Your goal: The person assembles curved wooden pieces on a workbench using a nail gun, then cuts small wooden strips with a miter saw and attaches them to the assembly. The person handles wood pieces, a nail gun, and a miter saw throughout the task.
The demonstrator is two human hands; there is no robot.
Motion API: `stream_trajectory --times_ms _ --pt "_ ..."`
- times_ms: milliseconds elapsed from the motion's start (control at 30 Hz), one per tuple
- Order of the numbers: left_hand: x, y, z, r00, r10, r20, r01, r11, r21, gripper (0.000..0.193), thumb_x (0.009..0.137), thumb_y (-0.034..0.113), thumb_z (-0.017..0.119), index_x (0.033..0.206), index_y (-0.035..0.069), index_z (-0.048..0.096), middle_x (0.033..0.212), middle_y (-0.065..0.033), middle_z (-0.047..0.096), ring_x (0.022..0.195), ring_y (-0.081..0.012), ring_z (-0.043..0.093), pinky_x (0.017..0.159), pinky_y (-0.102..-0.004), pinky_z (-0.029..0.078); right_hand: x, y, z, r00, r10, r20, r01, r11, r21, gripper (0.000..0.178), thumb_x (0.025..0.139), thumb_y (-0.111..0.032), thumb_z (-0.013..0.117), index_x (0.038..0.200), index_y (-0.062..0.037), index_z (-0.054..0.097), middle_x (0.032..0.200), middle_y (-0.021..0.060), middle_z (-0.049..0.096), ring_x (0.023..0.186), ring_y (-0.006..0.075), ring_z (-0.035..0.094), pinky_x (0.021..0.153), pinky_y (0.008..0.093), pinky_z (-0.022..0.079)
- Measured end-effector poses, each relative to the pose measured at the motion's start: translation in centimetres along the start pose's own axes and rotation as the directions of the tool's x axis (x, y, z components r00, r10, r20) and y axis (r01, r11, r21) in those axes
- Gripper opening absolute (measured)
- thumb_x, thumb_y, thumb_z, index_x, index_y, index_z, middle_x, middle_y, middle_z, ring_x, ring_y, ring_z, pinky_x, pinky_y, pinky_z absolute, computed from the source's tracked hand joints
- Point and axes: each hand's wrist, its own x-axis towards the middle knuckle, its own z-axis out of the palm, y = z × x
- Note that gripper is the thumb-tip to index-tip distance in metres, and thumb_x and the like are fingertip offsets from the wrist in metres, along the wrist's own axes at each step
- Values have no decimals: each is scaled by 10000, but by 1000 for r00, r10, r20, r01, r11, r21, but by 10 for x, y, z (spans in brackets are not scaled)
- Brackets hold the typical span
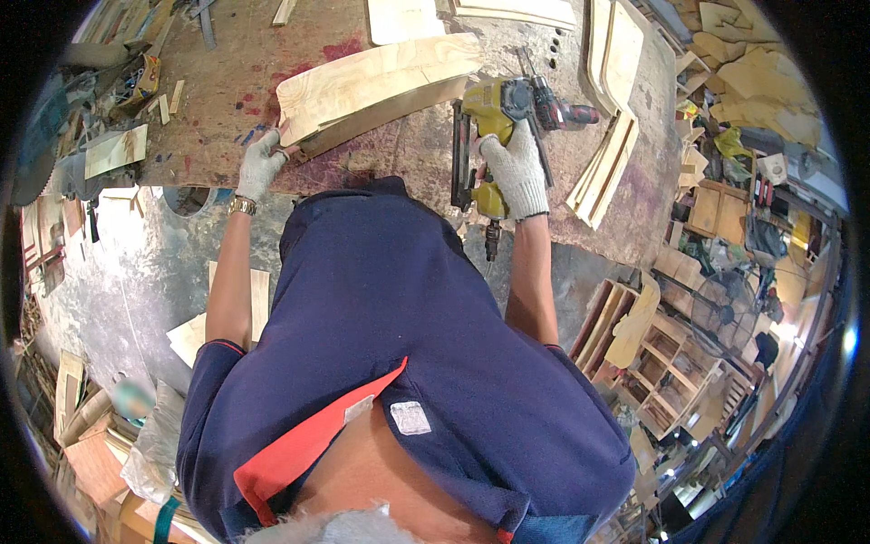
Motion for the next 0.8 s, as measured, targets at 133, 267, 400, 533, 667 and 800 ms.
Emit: stream_trajectory --times_ms 133,267,400,533,667,800 --pt "-13 -9 14 986 131 -98 -140 986 -91 633 848 122 809 1440 76 588 1442 -217 580 1541 -293 276 1010 -349 496 3 -11 7 998 -18 58 20 999 -41 381 906 -45 582 1276 -8 498 956 92 671 583 132 609 506 290 531" --pt "-28 -5 20 959 262 -112 -261 965 20 524 830 -12 736 1343 28 637 1305 -141 627 1285 -274 535 994 -373 534 11 -12 12 987 -16 162 35 993 -113 459 906 -64 581 1352 -19 479 934 105 674 533 136 615 508 301 530" --pt "-34 6 18 892 435 -119 -390 876 283 434 787 -4 748 1214 6 670 1035 -111 621 961 -280 613 937 -404 547 22 -6 20 980 12 199 34 974 -226 473 896 -112 598 1343 -10 482 929 131 684 551 161 643 532 329 543" --pt "-32 13 18 895 420 -152 -342 863 371 521 759 98 789 1265 61 672 876 -98 549 961 -301 603 919 -416 505 29 -2 24 978 8 210 52 959 -278 482 885 -123 609 1333 7 484 934 160 690 561 181 661 544 350 550" --pt "-29 11 18 885 440 -151 -348 842 412 614 772 161 797 1366 109 649 883 -89 560 957 -286 605 925 -413 486 34 -3 26 974 12 227 62 947 -316 493 880 -126 613 1329 24 475 924 174 697 563 190 670 548 362 554" --pt "-30 9 17 902 415 -114 -331 839 432 616 799 201 793 1389 113 639 910 -91 585 1008 -287 614 962 -416 480 34 -4 31 977 27 209 57 923 -380 426 920 -79 553 1333 1 484 863 93 648 538 137 608 504 320 522"
